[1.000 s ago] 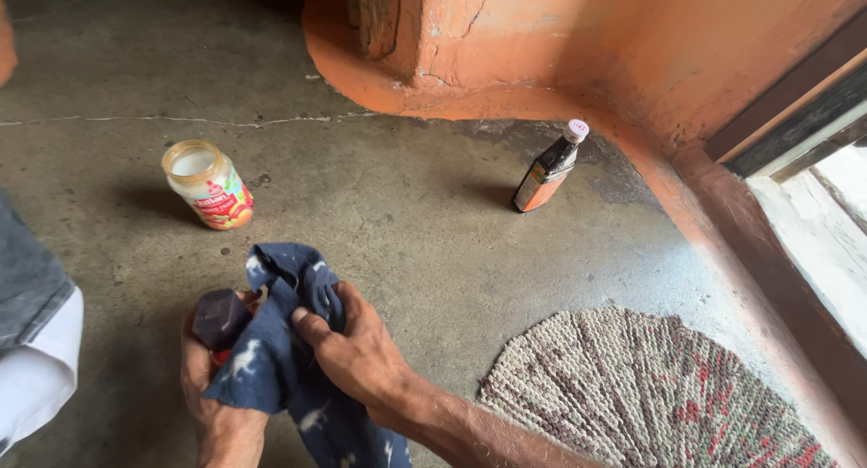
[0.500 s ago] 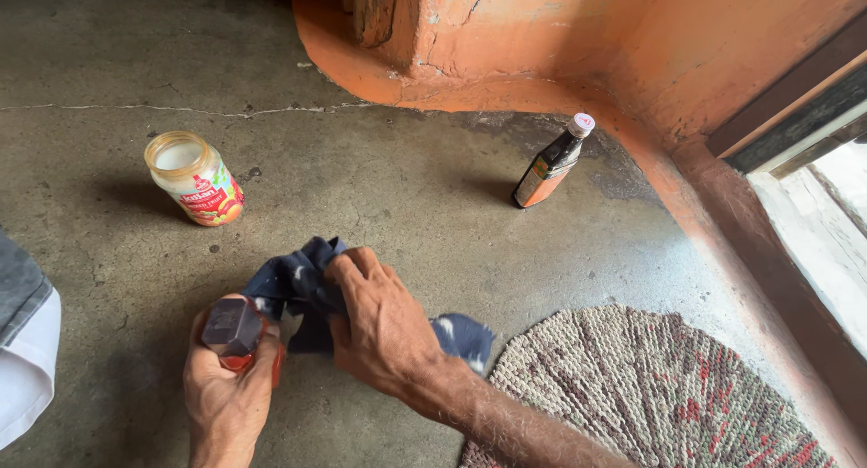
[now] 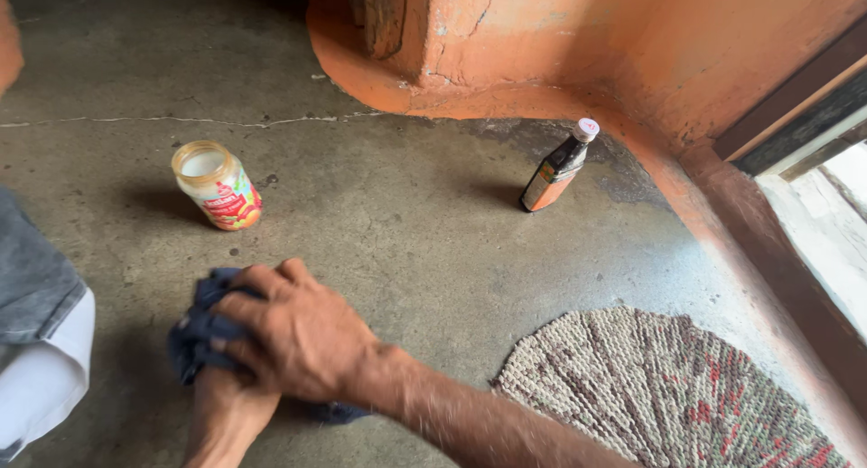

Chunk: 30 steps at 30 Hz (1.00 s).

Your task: The person wipes a small rectangular bottle and a dark bottle with a cloth, then wipes an orange notebook. The person handles each item individually, wiping the surfaces and placing them back on the floor.

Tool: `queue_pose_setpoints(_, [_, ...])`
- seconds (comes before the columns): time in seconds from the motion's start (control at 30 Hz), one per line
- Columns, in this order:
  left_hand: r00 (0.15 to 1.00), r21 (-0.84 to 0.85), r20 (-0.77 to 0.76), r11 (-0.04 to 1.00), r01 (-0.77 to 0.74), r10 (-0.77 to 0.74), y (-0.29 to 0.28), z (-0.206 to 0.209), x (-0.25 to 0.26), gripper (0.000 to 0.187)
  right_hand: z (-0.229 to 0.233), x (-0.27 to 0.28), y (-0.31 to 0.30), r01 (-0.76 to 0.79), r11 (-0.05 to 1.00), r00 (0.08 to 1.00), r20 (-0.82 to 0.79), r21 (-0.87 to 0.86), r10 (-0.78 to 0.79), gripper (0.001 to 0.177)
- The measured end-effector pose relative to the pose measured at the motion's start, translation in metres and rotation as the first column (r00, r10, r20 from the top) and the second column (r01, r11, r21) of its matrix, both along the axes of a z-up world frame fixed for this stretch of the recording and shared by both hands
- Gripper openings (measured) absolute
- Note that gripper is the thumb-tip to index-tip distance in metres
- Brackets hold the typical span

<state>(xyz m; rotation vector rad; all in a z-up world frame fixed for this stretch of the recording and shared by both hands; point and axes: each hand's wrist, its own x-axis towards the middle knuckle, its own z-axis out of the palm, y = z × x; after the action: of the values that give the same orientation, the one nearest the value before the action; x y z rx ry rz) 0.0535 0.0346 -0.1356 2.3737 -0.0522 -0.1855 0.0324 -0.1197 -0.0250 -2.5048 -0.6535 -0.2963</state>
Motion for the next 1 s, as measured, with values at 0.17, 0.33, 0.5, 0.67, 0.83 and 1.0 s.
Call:
queue_pose_setpoints(0.17, [0.988, 0.051, -0.148, 0.998, -0.031, 0.038, 0.007, 0.011, 0.003, 0.030, -0.034, 0.039, -0.007, 0.204, 0.878, 0.850, -0.523, 0.433, 0.060, 0.053])
queue_pose_setpoints(0.33, [0.972, 0.046, -0.213, 0.995, -0.091, 0.099, 0.016, 0.015, -0.002, 0.028, -0.076, 0.030, -0.006, 0.351, 0.783, 0.770, -0.634, 0.513, 0.071, 0.051])
queue_pose_setpoints(0.5, [0.984, -0.051, -0.161, 0.995, -0.084, 0.075, 0.023, 0.007, -0.011, 0.040, -0.090, 0.007, -0.021, 0.205, 0.951, 0.897, -0.433, 0.230, -0.089, 0.045])
queue_pose_setpoints(0.67, [0.978, 0.092, -0.201, 0.995, -0.040, 0.057, 0.032, -0.013, -0.008, 0.038, -0.075, 0.012, -0.011, 0.203, 0.827, 0.929, -0.370, 0.524, 0.007, 0.050])
queue_pose_setpoints(0.83, [0.987, 0.147, -0.162, 0.988, 0.035, -0.011, 0.032, -0.006, -0.001, 0.045, -0.082, -0.002, -0.009, 0.096, 0.895, 0.964, -0.264, 0.436, 0.025, 0.054])
queue_pose_setpoints(1.0, [0.986, 0.038, -0.159, 0.998, 0.057, -0.051, 0.022, 0.022, -0.006, 0.056, -0.088, -0.015, -0.032, 0.230, 0.947, 0.803, -0.593, 0.223, -0.055, 0.066])
